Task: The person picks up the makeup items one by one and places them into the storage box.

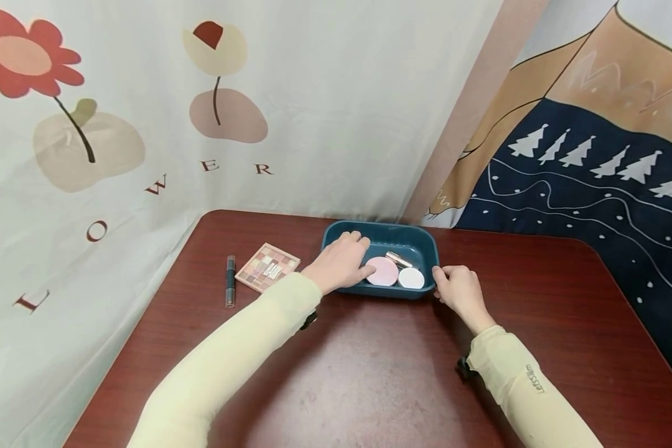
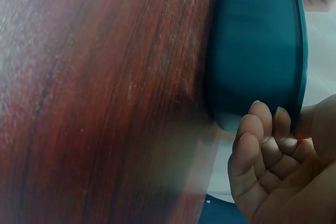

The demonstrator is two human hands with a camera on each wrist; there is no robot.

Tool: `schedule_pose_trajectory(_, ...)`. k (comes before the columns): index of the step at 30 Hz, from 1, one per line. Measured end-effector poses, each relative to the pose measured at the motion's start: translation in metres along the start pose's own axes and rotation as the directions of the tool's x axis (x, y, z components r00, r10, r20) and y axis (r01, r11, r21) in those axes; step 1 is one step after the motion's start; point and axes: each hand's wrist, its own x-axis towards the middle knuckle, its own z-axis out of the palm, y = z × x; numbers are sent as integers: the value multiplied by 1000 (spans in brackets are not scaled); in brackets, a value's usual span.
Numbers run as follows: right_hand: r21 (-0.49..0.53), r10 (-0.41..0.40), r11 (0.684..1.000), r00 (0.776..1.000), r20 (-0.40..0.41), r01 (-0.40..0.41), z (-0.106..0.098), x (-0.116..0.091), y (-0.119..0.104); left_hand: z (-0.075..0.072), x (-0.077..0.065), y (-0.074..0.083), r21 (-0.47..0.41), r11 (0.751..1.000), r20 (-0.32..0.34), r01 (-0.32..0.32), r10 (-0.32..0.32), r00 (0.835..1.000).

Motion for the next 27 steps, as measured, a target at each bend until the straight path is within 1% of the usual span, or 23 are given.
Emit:
schedule_pose_trajectory(7, 6, -7, 1000, 1000, -3, 7, -1, -1, 1, -12, -14, -13, -21, 1000, -73, -15, 13, 997)
schedule_pose_trajectory(12, 6, 4, 1000, 1000, 16, -5, -2, -1, 1, -15, -27, -29, -49, 999, -117, -6, 0, 993)
schedule_pose_trajectory(17, 4, 22, 1000, 999, 35, -22, -3, -1, 1, -10, -40, -50, -77, 997, -154, 30, -42, 987)
schedule_pose_trajectory(22, -8, 17, 1000, 999, 38, -17, -4, -1, 0, -6, -55, -69, -108, 992, -182, 63, -82, 980)
schedule_pose_trajectory(27, -15, 15, 1000, 999, 41, -14, -5, -1, -2, -7, -67, -82, -143, 981, -148, 131, -152, 977)
